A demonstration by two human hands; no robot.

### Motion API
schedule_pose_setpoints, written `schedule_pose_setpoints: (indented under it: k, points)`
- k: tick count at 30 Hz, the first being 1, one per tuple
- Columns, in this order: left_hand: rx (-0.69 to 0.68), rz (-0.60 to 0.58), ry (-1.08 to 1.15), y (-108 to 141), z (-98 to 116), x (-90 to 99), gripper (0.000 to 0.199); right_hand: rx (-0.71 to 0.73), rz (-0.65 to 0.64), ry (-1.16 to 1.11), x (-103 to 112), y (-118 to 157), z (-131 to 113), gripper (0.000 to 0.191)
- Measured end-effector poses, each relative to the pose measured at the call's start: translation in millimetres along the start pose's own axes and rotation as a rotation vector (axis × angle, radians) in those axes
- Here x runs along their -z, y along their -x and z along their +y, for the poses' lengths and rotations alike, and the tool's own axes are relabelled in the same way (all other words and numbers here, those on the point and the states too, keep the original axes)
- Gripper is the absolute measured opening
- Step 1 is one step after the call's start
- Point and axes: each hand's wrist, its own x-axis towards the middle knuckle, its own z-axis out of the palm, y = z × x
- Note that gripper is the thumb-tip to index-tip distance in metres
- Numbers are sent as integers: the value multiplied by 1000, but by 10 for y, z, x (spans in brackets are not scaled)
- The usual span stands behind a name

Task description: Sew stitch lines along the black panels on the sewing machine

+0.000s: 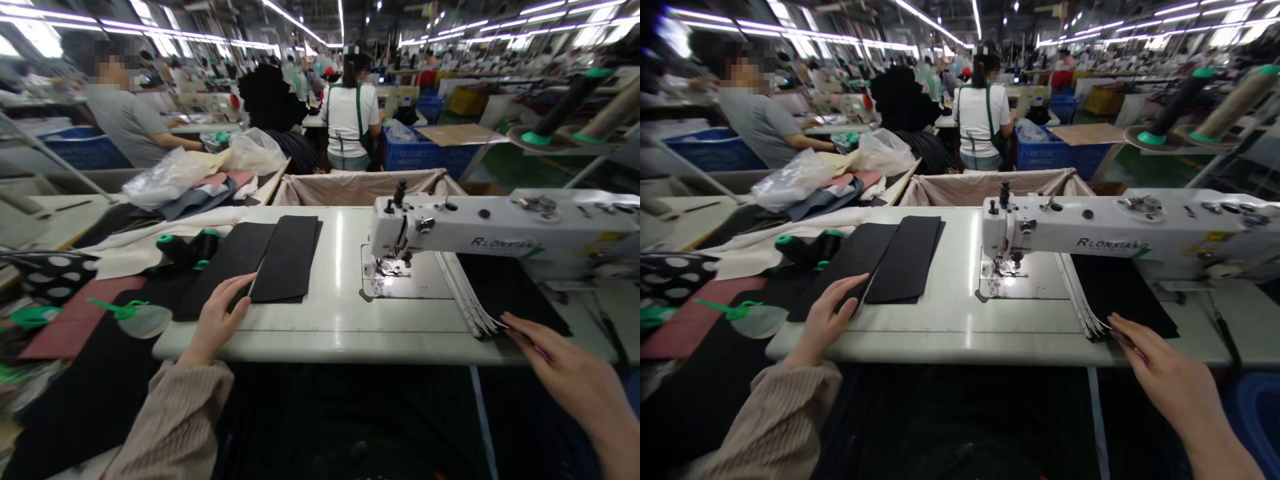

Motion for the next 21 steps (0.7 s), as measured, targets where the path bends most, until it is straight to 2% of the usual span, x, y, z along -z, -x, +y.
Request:
schedule_pose_setpoints:
  k: [3,5,6,8,10,12,13,15,17,19,21]
  points:
    - [-86,-42,123,-144,469,-268,40,64,-23,-4,154,-10,-104,43]
    - [-138,-109,215,-235,852,-475,37,156,9,-83,244,-17,-375,41]
    - [-165,-142,265,-278,1063,-585,36,223,-29,-160,273,-23,-575,39]
    - [-237,-225,372,-352,1499,-818,37,328,-207,-329,275,-42,-1048,37]
    - [-360,-391,455,-392,1894,-1079,43,395,-428,-473,202,-69,-1510,28]
    - [-528,-574,440,-374,2158,-1349,49,419,-550,-622,69,-112,-1836,19]
    - [-593,-634,392,-339,2221,-1471,52,427,-611,-733,-11,-147,-1927,16]
    - [-644,-677,259,-222,2204,-1652,55,418,-688,-931,-194,-263,-1972,18]
    - [-588,-640,127,-74,2042,-1709,56,350,-641,-971,-405,-452,-1893,25]
    - [-466,-557,12,57,1824,-1647,55,259,-495,-797,-638,-696,-1776,30]
    - [-338,-463,-89,125,1631,-1520,55,242,-430,-570,-866,-946,-1684,37]
